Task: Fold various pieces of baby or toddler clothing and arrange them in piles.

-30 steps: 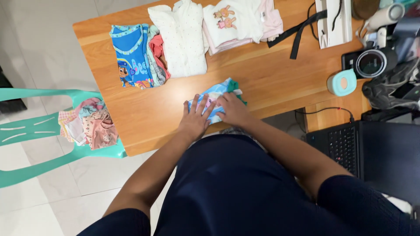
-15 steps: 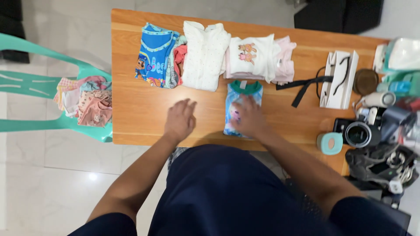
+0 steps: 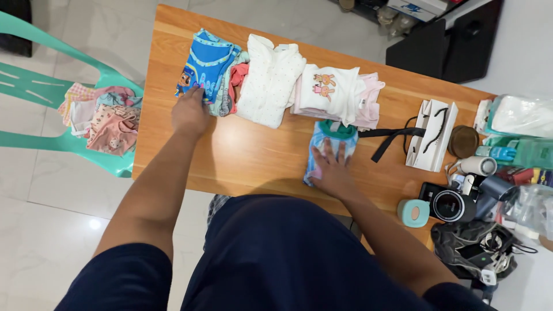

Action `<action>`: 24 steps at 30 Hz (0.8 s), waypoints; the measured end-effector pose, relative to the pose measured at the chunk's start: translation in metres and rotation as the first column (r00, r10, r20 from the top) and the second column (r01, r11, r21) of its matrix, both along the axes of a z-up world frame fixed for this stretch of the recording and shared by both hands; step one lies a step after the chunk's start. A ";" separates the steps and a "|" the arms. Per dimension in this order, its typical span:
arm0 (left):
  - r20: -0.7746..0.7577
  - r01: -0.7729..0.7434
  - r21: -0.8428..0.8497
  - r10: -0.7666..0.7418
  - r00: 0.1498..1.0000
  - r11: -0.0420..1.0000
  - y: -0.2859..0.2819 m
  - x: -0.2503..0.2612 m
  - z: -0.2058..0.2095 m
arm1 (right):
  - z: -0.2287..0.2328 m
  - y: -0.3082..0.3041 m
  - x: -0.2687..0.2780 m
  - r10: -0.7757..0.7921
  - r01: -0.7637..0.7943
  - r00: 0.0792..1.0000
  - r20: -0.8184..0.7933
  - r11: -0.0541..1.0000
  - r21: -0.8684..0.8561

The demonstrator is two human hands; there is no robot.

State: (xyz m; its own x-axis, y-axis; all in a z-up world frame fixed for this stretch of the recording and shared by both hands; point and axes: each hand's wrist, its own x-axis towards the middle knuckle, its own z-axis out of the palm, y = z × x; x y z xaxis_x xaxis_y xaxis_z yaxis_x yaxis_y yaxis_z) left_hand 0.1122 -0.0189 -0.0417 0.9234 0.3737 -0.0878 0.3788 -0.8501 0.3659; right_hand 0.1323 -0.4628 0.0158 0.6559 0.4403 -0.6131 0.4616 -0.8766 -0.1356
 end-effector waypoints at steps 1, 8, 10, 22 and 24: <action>0.002 0.009 0.000 -0.009 1.000 1.000 0.004 0.000 0.000 | -0.001 -0.009 0.001 -0.009 0.009 1.000 0.002 1.000 0.000; 0.465 -0.067 -0.045 0.080 0.882 0.997 0.002 0.010 0.063 | 0.009 -0.040 0.007 -0.061 0.059 0.997 0.048 0.997 0.045; 0.524 -0.124 -0.145 0.183 0.832 0.982 -0.004 0.011 0.088 | 0.003 -0.041 0.004 -0.083 0.076 0.994 0.074 0.992 0.101; 0.567 0.065 -0.460 0.237 0.789 0.886 -0.088 -0.049 0.170 | 0.027 0.101 0.110 -0.468 0.186 0.773 0.429 0.813 0.552; 0.498 0.074 -0.554 0.259 0.828 0.829 -0.107 -0.063 0.170 | 0.047 0.136 0.133 -0.529 0.423 0.788 0.313 0.836 0.349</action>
